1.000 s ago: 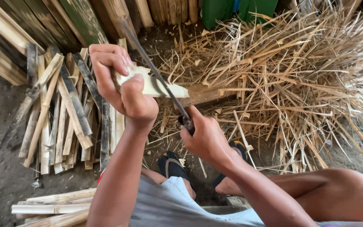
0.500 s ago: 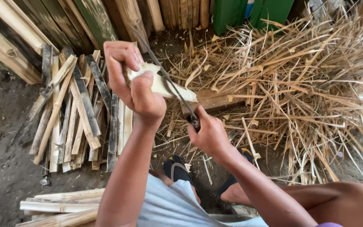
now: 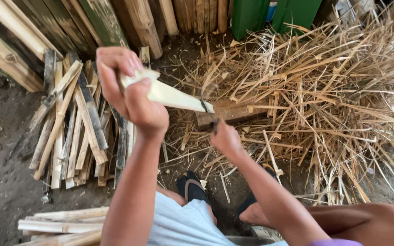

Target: The person sits on the ground and uses a knife to split bamboo sticks into thinner strips. The person repeatedly picks up bamboo pieces, splits them with the knife, and places the resulting strips on a pile.

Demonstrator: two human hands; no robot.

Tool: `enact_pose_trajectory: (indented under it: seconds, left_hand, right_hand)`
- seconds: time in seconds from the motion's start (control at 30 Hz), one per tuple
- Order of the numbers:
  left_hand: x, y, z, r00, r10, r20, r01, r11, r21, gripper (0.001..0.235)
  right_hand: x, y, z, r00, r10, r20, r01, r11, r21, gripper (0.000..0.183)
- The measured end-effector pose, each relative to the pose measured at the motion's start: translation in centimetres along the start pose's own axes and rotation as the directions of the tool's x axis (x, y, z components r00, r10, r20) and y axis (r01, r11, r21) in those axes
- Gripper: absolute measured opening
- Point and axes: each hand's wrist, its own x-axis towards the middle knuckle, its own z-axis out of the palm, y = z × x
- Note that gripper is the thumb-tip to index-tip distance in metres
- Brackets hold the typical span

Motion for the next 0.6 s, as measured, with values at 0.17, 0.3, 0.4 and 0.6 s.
enact_pose_trajectory:
  seconds: [0.17, 0.3, 0.4, 0.6]
  left_hand:
    - [2.2, -0.2, -1.9, 0.996, -0.019, -0.087, 0.017, 0.999, -0.027, 0.013]
    - [0.6, -0.8, -1.0, 0.998, -0.006, -0.057, 0.003, 0.999, -0.054, 0.014]
    - [0.0, -0.7, -0.8, 1.0, -0.004, -0.031, 0.003, 1.0, -0.016, 0.013]
    - [2.2, 0.2, -1.2, 0.996, -0.013, -0.083, 0.012, 1.0, -0.011, 0.011]
  right_hand:
    - [-0.3, -0.7, -1.1, 0.996, -0.087, 0.01, 0.088, 0.996, -0.017, 0.055]
    - [-3.5, 0.7, 0.3, 0.834, -0.516, -0.195, 0.521, 0.853, -0.031, 0.036]
    - [-1.0, 2.8, 2.6, 0.875, -0.419, -0.242, 0.418, 0.907, -0.059, 0.03]
    - [10.4, 10.6, 4.0, 0.988, -0.144, -0.058, 0.128, 0.966, -0.225, 0.056]
